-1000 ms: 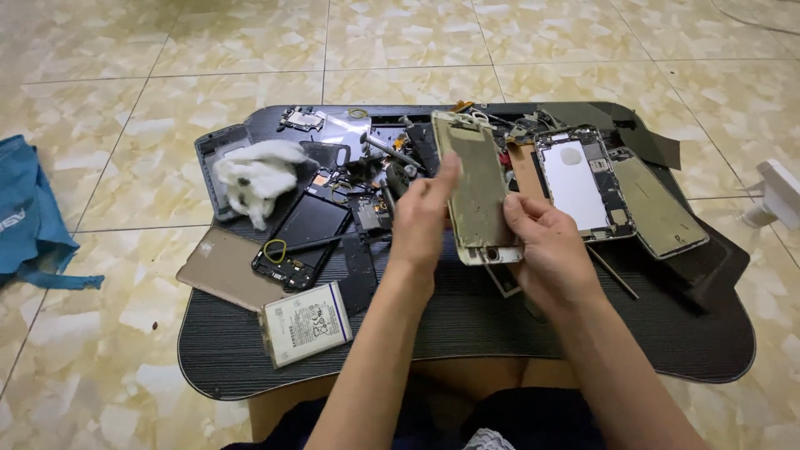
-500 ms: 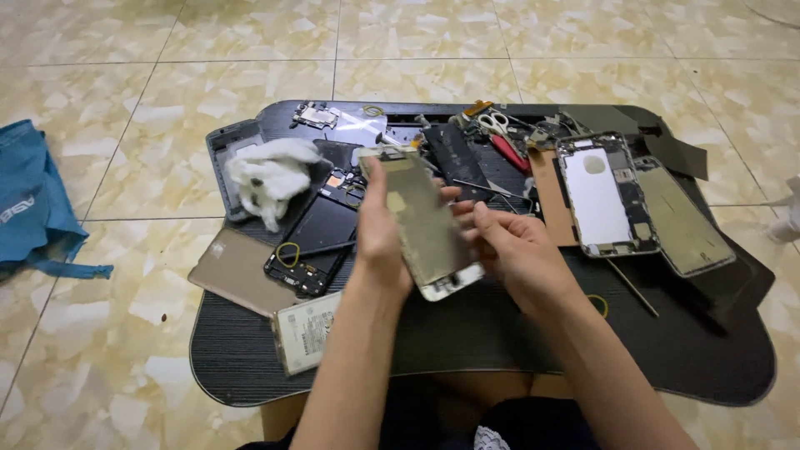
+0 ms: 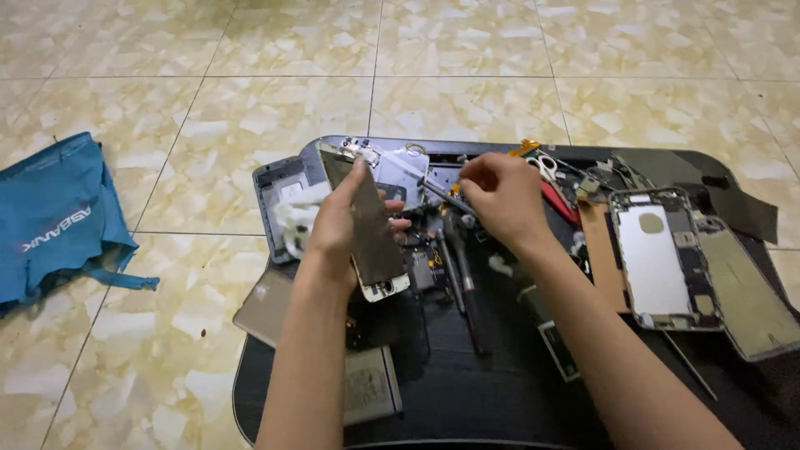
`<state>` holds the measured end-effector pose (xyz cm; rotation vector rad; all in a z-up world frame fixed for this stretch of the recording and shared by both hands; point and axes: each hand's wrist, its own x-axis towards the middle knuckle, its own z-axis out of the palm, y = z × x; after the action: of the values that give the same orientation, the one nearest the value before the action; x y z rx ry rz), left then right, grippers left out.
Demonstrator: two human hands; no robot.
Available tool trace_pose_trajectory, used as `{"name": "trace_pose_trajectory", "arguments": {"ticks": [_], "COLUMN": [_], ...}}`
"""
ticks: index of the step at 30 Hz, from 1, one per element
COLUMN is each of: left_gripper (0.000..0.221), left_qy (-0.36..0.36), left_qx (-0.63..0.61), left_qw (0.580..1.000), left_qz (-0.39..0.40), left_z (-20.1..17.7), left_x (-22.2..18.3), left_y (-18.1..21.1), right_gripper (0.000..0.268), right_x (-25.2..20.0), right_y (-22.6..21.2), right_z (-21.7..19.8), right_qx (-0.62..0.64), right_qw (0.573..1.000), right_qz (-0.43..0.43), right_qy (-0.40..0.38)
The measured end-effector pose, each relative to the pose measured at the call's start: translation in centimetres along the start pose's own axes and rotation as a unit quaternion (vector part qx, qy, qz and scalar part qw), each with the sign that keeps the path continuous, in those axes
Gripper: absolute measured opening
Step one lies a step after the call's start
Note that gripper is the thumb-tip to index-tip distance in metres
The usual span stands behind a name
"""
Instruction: Assembling and inspecting internal components of a smartphone on a small table.
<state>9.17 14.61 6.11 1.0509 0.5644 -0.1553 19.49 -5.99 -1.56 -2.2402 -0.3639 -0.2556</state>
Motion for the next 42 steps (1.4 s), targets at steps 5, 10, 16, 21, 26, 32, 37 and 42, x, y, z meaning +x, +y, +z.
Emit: {"name": "trace_pose_trajectory", "arguments": {"ticks": [5, 10, 16, 21, 26, 32, 37, 42], "left_gripper": [0.099, 0.108, 0.105, 0.104, 0.101, 0.1, 0.102, 0.082], "left_qy": [0.01, -0.001, -0.001, 0.005, 0.024, 0.039, 0.043, 0.067], "left_qx": [0.058, 0.09, 0.107, 0.11, 0.095, 0.097, 0.094, 0.095], "left_qw": [0.998, 0.995, 0.993, 0.993, 0.995, 0.994, 0.994, 0.991], "left_qz": [-0.015, -0.045, -0.049, -0.045, -0.034, -0.028, -0.021, 0.062], "left_z": [1.0, 1.2, 1.1, 0.9, 0.9, 1.3, 1.1, 1.8], "left_x": [1.5, 2.6, 3.3, 3.7, 3.2, 2.5, 2.9, 2.8], "left_y": [1.1, 0.6, -0.2, -0.6, -0.9, -1.0, -1.5, -1.4], "right_gripper": [0.011, 0.01, 0.003, 0.011, 0.009, 0.009, 0.008, 0.005], "right_x": [4.8, 5.1, 4.8, 3.6, 1.7, -0.6, -2.0, -3.7], "right_y": [2.8, 1.3, 2.0, 0.7, 1.5, 3.0, 2.3, -1.3], "right_z": [3.8, 4.0, 5.2, 4.0, 2.6, 0.6, -2.0, -5.6], "right_qx": [-0.088, -0.106, -0.136, -0.254, -0.2, -0.164, -0.128, -0.008], "right_qw": [0.993, 0.988, 0.98, 0.957, 0.974, 0.982, 0.987, 0.994], "right_qz": [-0.047, -0.028, -0.031, -0.082, -0.087, -0.096, -0.092, 0.035], "right_qy": [-0.058, -0.105, -0.141, -0.111, -0.063, -0.022, 0.019, 0.108]}}
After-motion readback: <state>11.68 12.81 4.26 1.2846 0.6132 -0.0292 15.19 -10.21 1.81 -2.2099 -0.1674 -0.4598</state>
